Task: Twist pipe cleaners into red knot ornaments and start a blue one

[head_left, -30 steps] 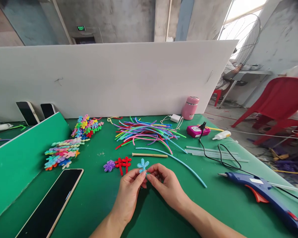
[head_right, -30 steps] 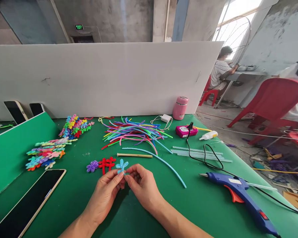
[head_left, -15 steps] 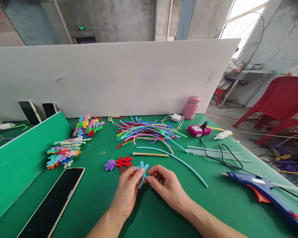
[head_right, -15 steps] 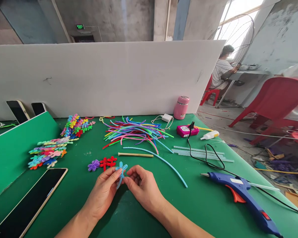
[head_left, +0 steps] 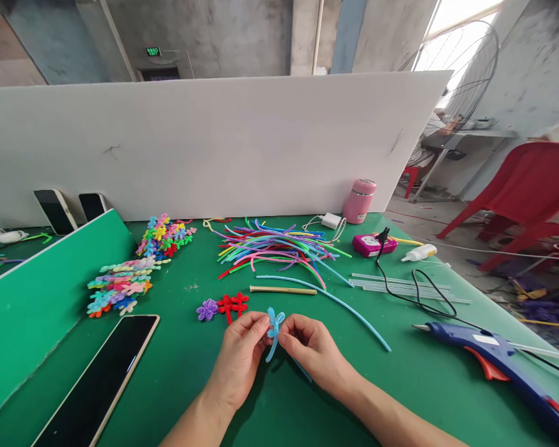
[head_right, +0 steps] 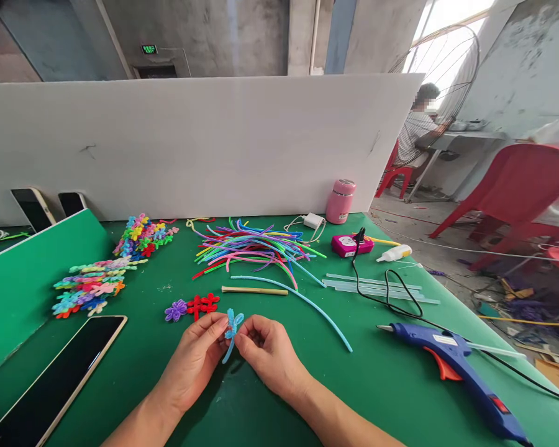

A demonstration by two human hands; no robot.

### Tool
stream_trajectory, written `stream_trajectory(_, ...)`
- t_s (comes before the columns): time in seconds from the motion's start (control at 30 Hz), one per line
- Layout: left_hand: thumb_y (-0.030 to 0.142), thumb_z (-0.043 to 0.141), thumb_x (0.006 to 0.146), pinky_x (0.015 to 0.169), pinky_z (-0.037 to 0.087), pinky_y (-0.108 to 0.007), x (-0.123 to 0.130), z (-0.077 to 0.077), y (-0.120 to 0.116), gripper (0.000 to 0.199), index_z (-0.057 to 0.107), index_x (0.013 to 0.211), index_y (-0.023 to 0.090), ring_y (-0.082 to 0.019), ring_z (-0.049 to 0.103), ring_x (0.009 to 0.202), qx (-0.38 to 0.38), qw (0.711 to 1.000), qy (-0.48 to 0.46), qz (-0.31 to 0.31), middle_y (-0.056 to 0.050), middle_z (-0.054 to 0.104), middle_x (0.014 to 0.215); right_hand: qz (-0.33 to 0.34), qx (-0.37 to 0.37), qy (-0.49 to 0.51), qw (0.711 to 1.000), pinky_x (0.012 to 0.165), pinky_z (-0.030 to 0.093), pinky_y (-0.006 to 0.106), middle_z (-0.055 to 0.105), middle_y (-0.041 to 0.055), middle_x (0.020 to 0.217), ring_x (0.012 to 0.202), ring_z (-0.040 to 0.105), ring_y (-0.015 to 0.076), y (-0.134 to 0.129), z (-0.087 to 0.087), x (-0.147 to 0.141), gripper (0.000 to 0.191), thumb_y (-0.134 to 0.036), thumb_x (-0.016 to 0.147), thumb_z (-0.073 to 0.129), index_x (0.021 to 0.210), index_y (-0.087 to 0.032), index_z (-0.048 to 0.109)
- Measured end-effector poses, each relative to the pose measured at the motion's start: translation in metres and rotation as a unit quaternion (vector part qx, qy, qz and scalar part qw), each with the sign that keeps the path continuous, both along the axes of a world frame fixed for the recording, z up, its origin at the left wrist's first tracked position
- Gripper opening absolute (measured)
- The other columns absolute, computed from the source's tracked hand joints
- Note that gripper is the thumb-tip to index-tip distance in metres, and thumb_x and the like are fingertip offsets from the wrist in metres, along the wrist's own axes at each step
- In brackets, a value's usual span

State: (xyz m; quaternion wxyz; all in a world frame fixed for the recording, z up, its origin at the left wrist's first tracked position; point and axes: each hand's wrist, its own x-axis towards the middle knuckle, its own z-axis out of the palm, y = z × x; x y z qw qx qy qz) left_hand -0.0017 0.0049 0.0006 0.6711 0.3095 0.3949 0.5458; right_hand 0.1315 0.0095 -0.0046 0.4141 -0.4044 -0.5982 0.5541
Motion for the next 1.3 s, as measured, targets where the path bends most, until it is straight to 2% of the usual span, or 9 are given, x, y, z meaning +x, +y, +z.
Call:
stream_trajectory(0.23, 0.025, 0.063, 0.07, 0.059, 0.038, -0.022, 0.0029, 0.004, -0.0029, 0.013, 0.064, 0.066, 0.013, -0.01, 0.046, 0.06, 0.013, 0.997, 0.072, -0.009, 0.0, 0.057, 0.062, -0.003, 0.014, 0.054, 0.998, 0.054, 0.034, 0.022, 0.051, -0.0009, 0.062, 0.057, 0.043, 0.0098, 0.0015, 0.0024, -0.0011, 0.027, -0.04, 0.078, 0.051, 0.068, -0.015, 0.049)
stream_trajectory(0.47, 0.027, 0.058, 0.073, 0.061, 0.038, -0.023, -0.0001, 0.0019, -0.0025, 0.015, 0.061, 0.066, 0.014, -0.011, 0.047, 0.062, 0.051, 0.988, 0.144, -0.015, 0.001, 0.054, 0.061, -0.024, 0.023, 0.05, 0.998, 0.052, 0.031, 0.021, 0.049, -0.0015, 0.06, 0.055, 0.039, 0.0089, 0.0033, 0.0, -0.0012, 0.028, -0.04, 0.077, 0.052, 0.068, -0.014, 0.051)
stream_trajectory(0.53, 0.027, 0.057, 0.074, 0.062, 0.038, -0.023, -0.0001, 0.0014, -0.0026, 0.016, 0.06, 0.066, 0.015, -0.011, 0.047, 0.063, 0.069, 0.984, 0.162, -0.009, 0.002, 0.053, 0.06, -0.012, 0.002, 0.085, 0.996, 0.056, 0.034, 0.023, 0.051, -0.0003, 0.062, 0.059, 0.044, 0.0105, 0.0032, 0.0005, -0.0026, 0.029, -0.041, 0.076, 0.053, 0.068, -0.014, 0.052)
stream_trajectory(0.63, 0.028, 0.056, 0.075, 0.062, 0.038, -0.023, 0.0008, 0.0024, -0.0032, 0.015, 0.06, 0.068, 0.016, -0.012, 0.047, 0.064, 0.088, 0.98, 0.181, -0.001, 0.001, 0.054, 0.063, 0.003, -0.076, 0.165, 0.983, 0.06, 0.036, 0.023, 0.052, -0.0001, 0.061, 0.062, 0.047, 0.0116, 0.0022, 0.0021, -0.0055, 0.03, -0.043, 0.072, 0.058, 0.066, -0.014, 0.052)
stream_trajectory(0.73, 0.028, 0.056, 0.075, 0.061, 0.039, -0.022, 0.0008, 0.004, -0.0038, 0.014, 0.06, 0.069, 0.016, -0.012, 0.048, 0.064, 0.103, 0.975, 0.199, 0.006, 0.001, 0.055, 0.065, -0.001, -0.153, 0.211, 0.965, 0.049, 0.03, 0.019, 0.049, -0.0023, 0.057, 0.051, 0.039, 0.007, 0.0008, 0.0021, -0.0075, 0.03, -0.041, 0.068, 0.063, 0.063, -0.014, 0.05)
stream_trajectory(0.8, 0.028, 0.057, 0.075, 0.061, 0.038, -0.021, 0.0001, 0.0044, -0.0038, 0.013, 0.061, 0.068, 0.016, -0.011, 0.047, 0.064, 0.107, 0.973, 0.206, 0.008, 0.002, 0.055, 0.065, 0.0, -0.17, 0.222, 0.96, 0.045, 0.025, 0.018, 0.046, -0.0037, 0.055, 0.047, 0.033, 0.0052, 0.0003, 0.0013, -0.0078, 0.03, -0.04, 0.068, 0.064, 0.062, -0.014, 0.05)
stream_trajectory(1.03, 0.029, 0.054, 0.077, 0.065, 0.038, -0.023, -0.001, 0.002, -0.0032, 0.017, 0.06, 0.068, 0.016, -0.012, 0.047, 0.068, 0.08, 0.985, 0.151, -0.004, 0.0, 0.054, 0.066, -0.019, -0.111, 0.209, 0.971, 0.061, 0.037, 0.023, 0.055, -0.0005, 0.061, 0.059, 0.049, 0.011, 0.0028, 0.002, -0.0069, 0.031, -0.043, 0.065, 0.066, 0.064, -0.015, 0.053)
stream_trajectory(1.17, 0.03, 0.05, 0.079, 0.063, 0.038, -0.023, 0.0004, 0.0051, -0.0055, 0.02, 0.059, 0.069, 0.016, -0.012, 0.045, 0.066, 0.07, 0.989, 0.13, -0.028, 0.001, 0.05, 0.064, -0.023, -0.095, 0.209, 0.973, 0.058, 0.038, 0.024, 0.054, -0.0017, 0.055, 0.056, 0.051, 0.0117, 0.0037, 0.0025, -0.0076, 0.031, -0.044, 0.066, 0.065, 0.065, -0.015, 0.053)
stream_trajectory(1.3, 0.026, 0.058, 0.073, 0.06, 0.038, -0.023, 0.002, 0.0088, -0.0064, 0.013, 0.059, 0.068, 0.015, -0.012, 0.045, 0.062, 0.067, 0.985, 0.146, -0.062, 0.001, 0.051, 0.062, -0.006, -0.083, 0.204, 0.976, 0.054, 0.037, 0.023, 0.051, -0.0036, 0.053, 0.05, 0.047, 0.0098, 0.0033, 0.0033, -0.0076, 0.03, -0.043, 0.067, 0.063, 0.064, -0.016, 0.052)
